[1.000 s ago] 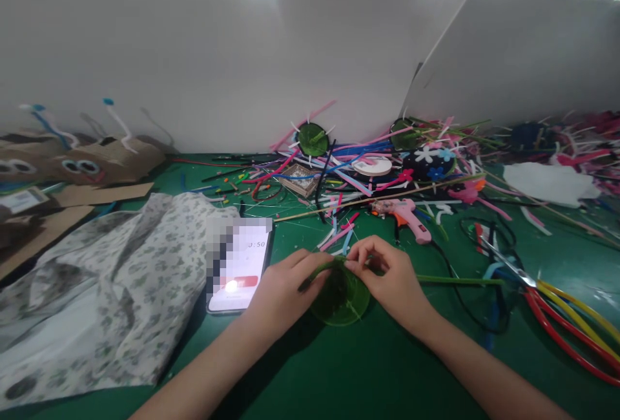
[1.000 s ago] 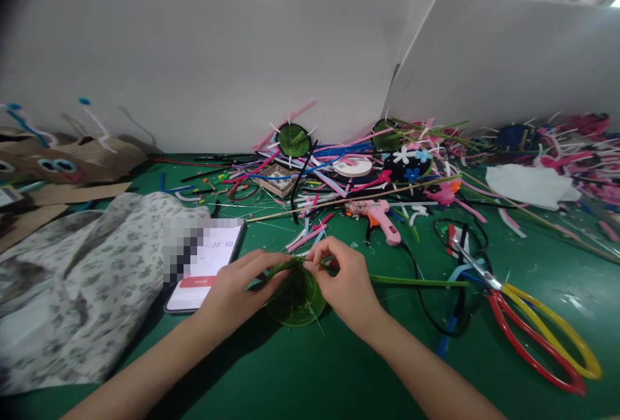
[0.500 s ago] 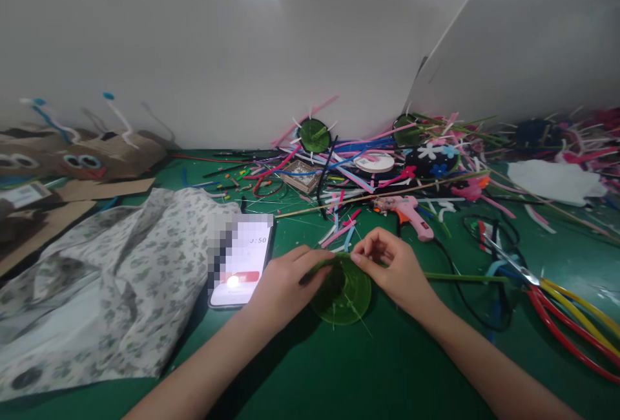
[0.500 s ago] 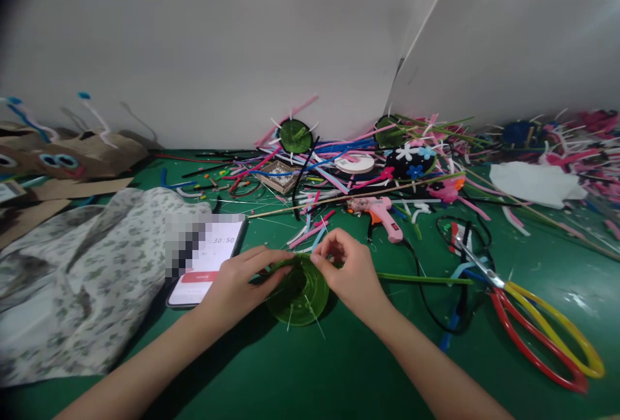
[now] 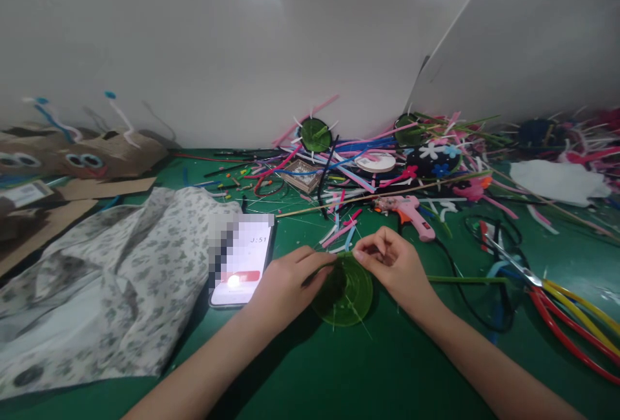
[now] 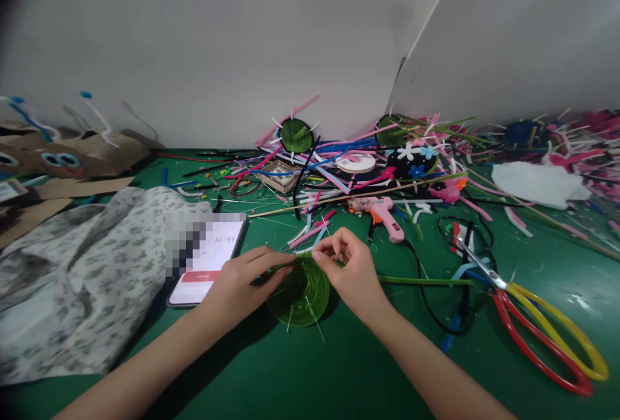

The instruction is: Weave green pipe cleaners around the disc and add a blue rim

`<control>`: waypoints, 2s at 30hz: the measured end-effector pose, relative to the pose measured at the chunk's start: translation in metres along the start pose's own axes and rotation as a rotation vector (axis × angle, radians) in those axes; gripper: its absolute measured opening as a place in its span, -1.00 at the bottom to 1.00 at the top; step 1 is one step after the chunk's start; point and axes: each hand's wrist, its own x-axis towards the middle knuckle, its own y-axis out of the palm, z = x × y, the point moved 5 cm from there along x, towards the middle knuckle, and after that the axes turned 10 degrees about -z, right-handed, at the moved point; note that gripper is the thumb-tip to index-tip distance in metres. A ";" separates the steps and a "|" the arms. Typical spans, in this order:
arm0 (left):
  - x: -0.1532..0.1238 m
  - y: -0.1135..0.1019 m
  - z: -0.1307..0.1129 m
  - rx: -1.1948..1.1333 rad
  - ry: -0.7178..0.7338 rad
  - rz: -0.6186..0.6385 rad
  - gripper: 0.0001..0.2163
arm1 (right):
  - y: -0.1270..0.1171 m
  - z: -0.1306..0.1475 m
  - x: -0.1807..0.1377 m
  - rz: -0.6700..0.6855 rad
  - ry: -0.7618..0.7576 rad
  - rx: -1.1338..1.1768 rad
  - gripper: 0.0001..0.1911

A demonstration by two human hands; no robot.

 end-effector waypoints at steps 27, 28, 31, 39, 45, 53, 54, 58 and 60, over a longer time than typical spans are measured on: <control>-0.002 0.002 0.000 0.015 0.012 0.018 -0.84 | 0.001 -0.007 0.005 0.080 0.092 0.055 -0.61; -0.002 0.003 0.000 0.012 0.012 0.017 -0.84 | 0.001 -0.008 0.005 0.080 0.100 0.039 -0.62; -0.003 0.003 0.000 0.012 0.024 0.014 -0.84 | 0.000 -0.010 0.004 0.073 0.088 -0.022 -0.68; -0.001 0.002 -0.006 0.033 0.078 -0.007 -0.84 | 0.003 -0.007 0.002 0.121 0.109 0.026 -0.69; -0.004 0.003 -0.007 0.084 0.120 -0.006 -0.83 | 0.005 -0.012 0.002 0.145 0.155 0.103 -0.65; -0.005 0.004 -0.008 0.119 0.138 0.029 -0.82 | 0.008 -0.011 0.001 0.183 0.143 0.087 -0.66; -0.005 0.004 -0.008 0.123 0.140 0.029 -0.82 | 0.008 -0.010 0.001 0.188 0.141 0.089 -0.66; -0.006 0.003 -0.008 0.129 0.152 0.021 -0.82 | 0.009 -0.010 0.000 0.197 0.144 0.107 -0.66; -0.006 0.003 -0.008 0.127 0.154 0.022 -0.82 | 0.010 -0.010 0.000 0.201 0.151 0.115 -0.66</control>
